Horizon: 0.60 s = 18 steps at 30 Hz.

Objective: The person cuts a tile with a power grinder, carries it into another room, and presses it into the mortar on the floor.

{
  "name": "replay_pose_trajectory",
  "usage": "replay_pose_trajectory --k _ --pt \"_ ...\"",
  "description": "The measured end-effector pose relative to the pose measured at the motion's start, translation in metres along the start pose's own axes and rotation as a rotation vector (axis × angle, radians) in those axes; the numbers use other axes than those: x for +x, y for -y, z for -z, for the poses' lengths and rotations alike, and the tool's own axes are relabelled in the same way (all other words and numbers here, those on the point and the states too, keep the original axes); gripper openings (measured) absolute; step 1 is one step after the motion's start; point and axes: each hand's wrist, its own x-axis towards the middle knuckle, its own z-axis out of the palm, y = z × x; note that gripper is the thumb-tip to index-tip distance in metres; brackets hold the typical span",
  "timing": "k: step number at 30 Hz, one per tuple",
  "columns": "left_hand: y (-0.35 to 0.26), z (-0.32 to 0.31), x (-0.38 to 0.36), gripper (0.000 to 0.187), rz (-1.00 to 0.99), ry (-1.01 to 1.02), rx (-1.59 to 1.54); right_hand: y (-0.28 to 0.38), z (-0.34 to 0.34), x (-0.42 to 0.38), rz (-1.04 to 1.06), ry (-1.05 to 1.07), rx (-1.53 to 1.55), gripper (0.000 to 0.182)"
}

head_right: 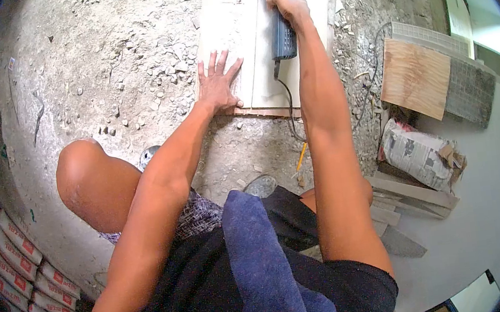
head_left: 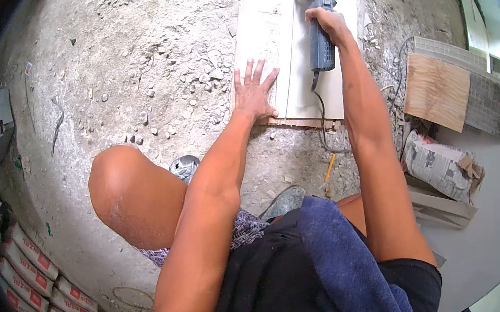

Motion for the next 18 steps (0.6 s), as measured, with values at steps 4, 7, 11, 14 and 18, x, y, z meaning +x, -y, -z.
replay_pose_trajectory --k 4,7,11,14,18 --pt "-0.001 0.000 -0.002 0.134 -0.002 -0.011 0.002 -0.001 0.001 0.007 0.026 0.012 0.061 0.025" --pt "0.000 0.000 -0.002 0.134 -0.001 -0.003 -0.004 0.002 0.000 0.002 -0.004 0.000 0.057 0.025" --pt "0.000 0.001 -0.002 0.134 -0.003 0.001 -0.014 0.005 0.002 -0.006 -0.014 0.026 0.056 0.028" --pt "-0.001 0.003 -0.002 0.134 0.003 0.011 -0.006 -0.006 0.001 -0.004 -0.020 0.059 0.109 0.028" --pt "0.001 0.004 0.000 0.134 0.004 0.010 0.003 -0.007 -0.002 -0.006 -0.017 0.003 0.126 0.035"
